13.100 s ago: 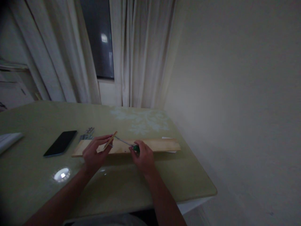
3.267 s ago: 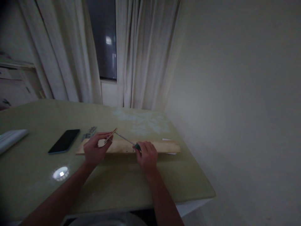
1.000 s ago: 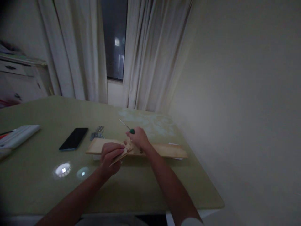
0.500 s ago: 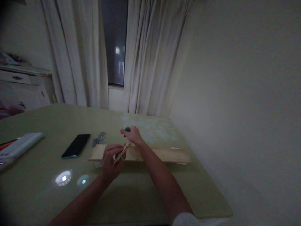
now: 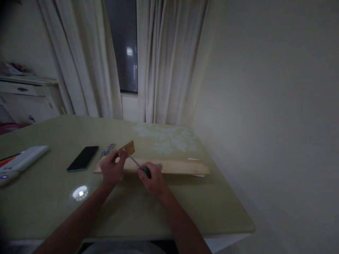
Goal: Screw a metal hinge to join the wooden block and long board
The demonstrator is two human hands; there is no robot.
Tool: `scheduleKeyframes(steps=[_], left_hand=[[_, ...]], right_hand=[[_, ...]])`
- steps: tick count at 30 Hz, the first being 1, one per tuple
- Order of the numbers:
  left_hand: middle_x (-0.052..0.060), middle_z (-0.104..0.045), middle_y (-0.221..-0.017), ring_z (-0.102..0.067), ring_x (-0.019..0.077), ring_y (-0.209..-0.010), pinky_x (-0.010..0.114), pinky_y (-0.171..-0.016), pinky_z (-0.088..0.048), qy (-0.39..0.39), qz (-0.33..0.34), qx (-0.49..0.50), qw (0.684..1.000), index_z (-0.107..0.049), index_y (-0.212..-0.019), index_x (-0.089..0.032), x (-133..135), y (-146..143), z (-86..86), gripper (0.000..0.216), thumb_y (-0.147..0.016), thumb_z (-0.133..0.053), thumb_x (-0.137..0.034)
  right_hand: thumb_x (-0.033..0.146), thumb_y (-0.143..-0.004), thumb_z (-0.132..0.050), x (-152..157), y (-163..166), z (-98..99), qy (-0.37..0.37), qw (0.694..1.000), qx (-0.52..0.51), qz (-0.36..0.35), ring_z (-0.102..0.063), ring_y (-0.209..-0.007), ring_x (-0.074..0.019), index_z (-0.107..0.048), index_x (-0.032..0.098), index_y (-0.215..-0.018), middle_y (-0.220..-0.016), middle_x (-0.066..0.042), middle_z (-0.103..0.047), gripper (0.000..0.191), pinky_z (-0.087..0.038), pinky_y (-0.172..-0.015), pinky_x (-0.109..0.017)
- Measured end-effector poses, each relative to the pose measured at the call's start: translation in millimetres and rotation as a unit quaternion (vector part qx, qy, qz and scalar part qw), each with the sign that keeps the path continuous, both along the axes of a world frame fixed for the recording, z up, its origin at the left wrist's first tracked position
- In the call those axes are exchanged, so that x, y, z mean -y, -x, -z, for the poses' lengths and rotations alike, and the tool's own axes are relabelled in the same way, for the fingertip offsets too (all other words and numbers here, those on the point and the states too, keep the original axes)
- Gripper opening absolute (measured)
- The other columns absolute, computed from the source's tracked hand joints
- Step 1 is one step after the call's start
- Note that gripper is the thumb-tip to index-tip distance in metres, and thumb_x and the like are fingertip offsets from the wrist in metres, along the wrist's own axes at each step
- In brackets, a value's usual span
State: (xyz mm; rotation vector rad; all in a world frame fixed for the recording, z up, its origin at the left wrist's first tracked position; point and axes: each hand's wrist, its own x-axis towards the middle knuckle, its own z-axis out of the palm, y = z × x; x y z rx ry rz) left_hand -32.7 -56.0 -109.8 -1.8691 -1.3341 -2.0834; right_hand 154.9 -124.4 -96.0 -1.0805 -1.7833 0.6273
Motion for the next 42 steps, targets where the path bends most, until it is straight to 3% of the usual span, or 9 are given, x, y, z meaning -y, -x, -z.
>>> scheduleKeyframes(steps=[4, 8, 14, 20, 34, 42], left_hand=[[-0.004, -0.065, -0.068, -0.056, 0.0114, -0.062, 0.022, -0.061, -0.044, 0.048, 0.02, 0.054, 0.997, -0.073, -0.083, -0.018, -11.4, 11.2, 5.3, 0.023, -0.093, -0.072, -0.038], [-0.003, -0.066, -0.068, -0.056, 0.0117, -0.061, 0.022, -0.06, -0.045, 0.037, 0.048, 0.065, 0.996, -0.074, -0.083, -0.018, -10.4, 11.2, 6.8, 0.024, -0.091, -0.074, -0.04], [-0.001, -0.071, -0.072, -0.061, 0.0135, -0.064, 0.023, -0.063, -0.048, 0.016, 0.026, 0.033, 0.999, -0.074, -0.082, -0.018, -6.3, 10.7, 4.8, 0.026, -0.092, -0.073, -0.042], [0.003, -0.078, -0.084, -0.066, 0.0148, -0.068, 0.024, -0.068, -0.051, -0.035, 0.031, -0.028, 0.999, -0.079, -0.098, -0.02, -1.0, 8.5, 1.7, 0.018, -0.097, -0.068, -0.034], [0.004, -0.082, -0.097, -0.074, 0.0178, -0.085, 0.026, -0.079, -0.056, -0.029, 0.022, -0.02, 0.999, -0.08, -0.107, -0.019, -0.4, 11.3, -1.0, 0.019, -0.099, -0.068, -0.033], [0.007, -0.082, -0.105, -0.077, 0.0196, -0.095, 0.032, -0.087, -0.059, -0.102, 0.039, -0.048, 0.993, -0.08, -0.112, -0.022, -3.5, 14.1, -6.8, 0.017, -0.1, -0.068, -0.022]], right_hand=[[0.053, -0.103, -0.055, -3.4, 4.7, 5.3, -0.01, 1.0, 0.012, 0.005, -0.054, -0.074, -0.0153, -0.061, 0.02, -0.076, -0.076, -0.001, -0.059, 0.043, -0.039, -0.072, -0.03], [0.057, -0.1, -0.06, -3.3, 8.1, 11.7, -0.021, 0.999, 0.023, 0.023, -0.049, -0.069, -0.0145, -0.054, 0.02, -0.071, -0.071, 0.002, -0.052, 0.048, -0.034, -0.068, -0.029], [0.059, -0.1, -0.061, -4.6, 8.0, 15.8, -0.029, 0.998, 0.043, 0.031, -0.048, -0.066, -0.0142, -0.052, 0.021, -0.069, -0.069, 0.002, -0.051, 0.05, -0.031, -0.065, -0.03], [0.058, -0.1, -0.062, -3.3, 8.7, 14.2, -0.026, 0.998, 0.048, 0.034, -0.05, -0.067, -0.0141, -0.052, 0.02, -0.068, -0.069, 0.002, -0.052, 0.05, -0.033, -0.065, -0.029], [0.062, -0.1, -0.059, 0.5, 9.1, 10.9, -0.038, 0.997, 0.052, 0.033, -0.051, -0.065, -0.0138, -0.054, 0.02, -0.069, -0.068, 0.001, -0.053, 0.052, -0.035, -0.064, -0.029], [0.067, -0.101, -0.055, -0.8, 5.4, 13.9, -0.062, 0.992, 0.096, 0.06, -0.055, -0.067, -0.0151, -0.06, 0.02, -0.072, -0.072, -0.001, -0.059, 0.055, -0.038, -0.065, -0.029]])
